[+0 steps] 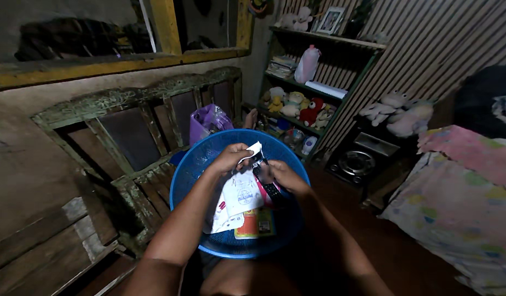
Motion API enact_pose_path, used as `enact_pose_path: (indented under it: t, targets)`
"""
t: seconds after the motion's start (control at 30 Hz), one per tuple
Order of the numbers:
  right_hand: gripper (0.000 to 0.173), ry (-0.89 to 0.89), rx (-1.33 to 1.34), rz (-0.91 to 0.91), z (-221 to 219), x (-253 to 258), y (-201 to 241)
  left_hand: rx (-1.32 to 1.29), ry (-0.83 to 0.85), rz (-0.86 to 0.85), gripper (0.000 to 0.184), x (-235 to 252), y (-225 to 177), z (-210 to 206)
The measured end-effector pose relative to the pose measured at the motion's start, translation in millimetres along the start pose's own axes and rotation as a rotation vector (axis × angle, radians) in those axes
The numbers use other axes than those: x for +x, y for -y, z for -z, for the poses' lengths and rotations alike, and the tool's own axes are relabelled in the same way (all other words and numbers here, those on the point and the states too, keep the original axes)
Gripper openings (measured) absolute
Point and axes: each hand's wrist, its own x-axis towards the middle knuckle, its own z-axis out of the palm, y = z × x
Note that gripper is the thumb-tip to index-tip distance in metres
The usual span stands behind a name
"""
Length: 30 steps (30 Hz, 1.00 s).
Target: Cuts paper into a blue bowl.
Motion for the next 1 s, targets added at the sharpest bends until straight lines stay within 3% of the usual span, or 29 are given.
enact_pose_path:
  t: [0.4,0.77,0.9,1.0]
  targets:
    - [0.036,0.066,-0.059,-0.111,-4,-1,9,0.135,-0.024,0.024,0.016,-8,-4,20]
    - [0.042,0.209,-0.121,-0.160,3,1,2,0.195,0.105,0.091,0.015,-8,-2,36]
    - [0.042,0.189,-0.113,-0.179,2,2,2,0.179,0.032,0.076,0.016,-5,2,37]
    - [0.042,0.168,-0.092,-0.135,1,4,-2,0.090,-0.131,0.041,0.020,0,3,29]
